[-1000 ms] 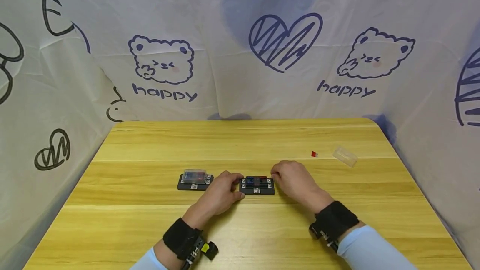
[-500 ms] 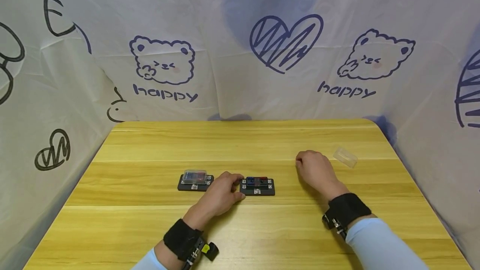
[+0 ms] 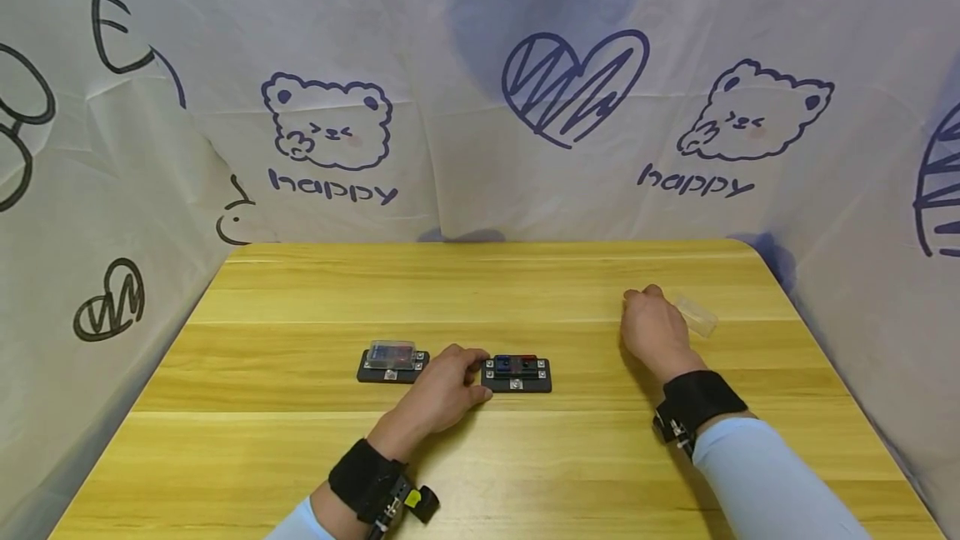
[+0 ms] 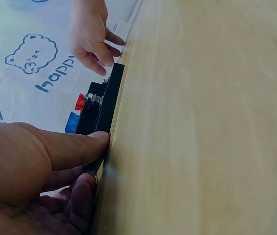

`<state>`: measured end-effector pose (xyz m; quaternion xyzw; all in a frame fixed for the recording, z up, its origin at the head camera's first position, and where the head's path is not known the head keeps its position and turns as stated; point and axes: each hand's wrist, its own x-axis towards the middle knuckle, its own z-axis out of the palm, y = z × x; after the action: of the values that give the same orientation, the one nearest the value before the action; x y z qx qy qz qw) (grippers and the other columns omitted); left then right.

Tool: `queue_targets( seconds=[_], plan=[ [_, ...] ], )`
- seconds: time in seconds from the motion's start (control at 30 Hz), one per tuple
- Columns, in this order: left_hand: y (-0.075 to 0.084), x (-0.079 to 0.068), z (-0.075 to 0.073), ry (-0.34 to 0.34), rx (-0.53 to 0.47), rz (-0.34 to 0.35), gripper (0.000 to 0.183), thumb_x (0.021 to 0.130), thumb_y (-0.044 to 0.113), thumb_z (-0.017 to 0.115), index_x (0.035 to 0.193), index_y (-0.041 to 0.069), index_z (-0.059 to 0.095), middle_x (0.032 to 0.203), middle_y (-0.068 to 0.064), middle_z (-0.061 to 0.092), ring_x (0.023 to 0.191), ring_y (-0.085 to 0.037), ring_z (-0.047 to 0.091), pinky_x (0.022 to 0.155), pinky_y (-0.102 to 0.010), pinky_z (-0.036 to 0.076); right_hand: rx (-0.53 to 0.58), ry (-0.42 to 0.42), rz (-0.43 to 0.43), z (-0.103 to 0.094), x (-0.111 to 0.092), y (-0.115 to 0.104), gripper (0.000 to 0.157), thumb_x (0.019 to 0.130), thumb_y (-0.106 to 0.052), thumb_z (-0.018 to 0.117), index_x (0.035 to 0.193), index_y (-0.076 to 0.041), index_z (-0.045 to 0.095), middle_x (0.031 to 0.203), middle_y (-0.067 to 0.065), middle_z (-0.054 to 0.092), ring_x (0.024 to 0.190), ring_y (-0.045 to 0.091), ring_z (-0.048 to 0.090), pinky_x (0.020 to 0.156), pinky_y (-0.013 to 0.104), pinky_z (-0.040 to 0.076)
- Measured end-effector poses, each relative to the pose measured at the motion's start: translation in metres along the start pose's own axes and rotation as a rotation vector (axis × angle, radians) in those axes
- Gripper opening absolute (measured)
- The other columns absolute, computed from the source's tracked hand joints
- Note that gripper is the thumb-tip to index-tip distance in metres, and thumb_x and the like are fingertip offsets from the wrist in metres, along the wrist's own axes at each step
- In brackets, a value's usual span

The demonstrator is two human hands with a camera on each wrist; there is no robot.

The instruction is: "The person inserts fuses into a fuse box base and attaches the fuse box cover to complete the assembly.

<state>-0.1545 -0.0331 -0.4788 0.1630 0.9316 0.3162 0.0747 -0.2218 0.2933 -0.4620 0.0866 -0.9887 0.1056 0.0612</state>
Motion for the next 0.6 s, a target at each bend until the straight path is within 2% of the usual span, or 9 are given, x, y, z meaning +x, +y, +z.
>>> queue_targets(
  seconds=[0.1,0.2,0.37,0.6],
  plan=[
    [0.0004,-0.0002,0.0000,-0.001,-0.001,-0.001,0.053,0.085,0.024,0.073,0.132,0.009,0.056,0.094,-0.001,0.051,0.081,-0.016,0.048,0.071,-0.030,0.044,0.001,-0.010,-0.011,0.0007,0.0019,0.0016,0.017,0.092,-0.005,0.054,0.102,0.002,0.066,0.089,0.022,0.059,0.082,0.035,0.053,0.060,0.044,0.047],
    [0.0001,0.0001,0.0003,-0.002,-0.006,-0.005,0.053,0.085,0.024,0.073,0.132,0.009,0.056,0.095,-0.001,0.052,0.081,-0.016,0.048,0.071,-0.031,0.045,0.005,-0.022,-0.012,0.0006,0.0036,0.0021,0.016,0.092,-0.004,0.051,0.095,0.000,0.067,0.082,0.018,0.060,0.076,0.032,0.054,0.060,0.044,0.047],
    [-0.0006,0.0011,0.0016,-0.005,-0.012,-0.010,0.053,0.084,0.023,0.074,0.133,0.009,0.056,0.095,-0.001,0.051,0.081,-0.016,0.048,0.071,-0.031,0.045,0.008,-0.042,-0.002,0.0002,0.0046,0.0023,0.020,0.092,-0.004,0.049,0.093,0.000,0.068,0.083,0.018,0.063,0.076,0.033,0.058,0.064,0.047,0.049],
    [-0.0018,0.0014,0.0015,-0.003,-0.003,-0.010,0.053,0.085,0.024,0.073,0.133,0.009,0.056,0.094,0.000,0.051,0.081,-0.016,0.049,0.071,-0.031,0.045,0.020,-0.068,0.039,0.0014,0.0062,0.0021,0.015,0.092,-0.006,0.048,0.085,0.001,0.059,0.073,0.016,0.058,0.065,0.030,0.054,0.056,0.043,0.045]
  ],
)
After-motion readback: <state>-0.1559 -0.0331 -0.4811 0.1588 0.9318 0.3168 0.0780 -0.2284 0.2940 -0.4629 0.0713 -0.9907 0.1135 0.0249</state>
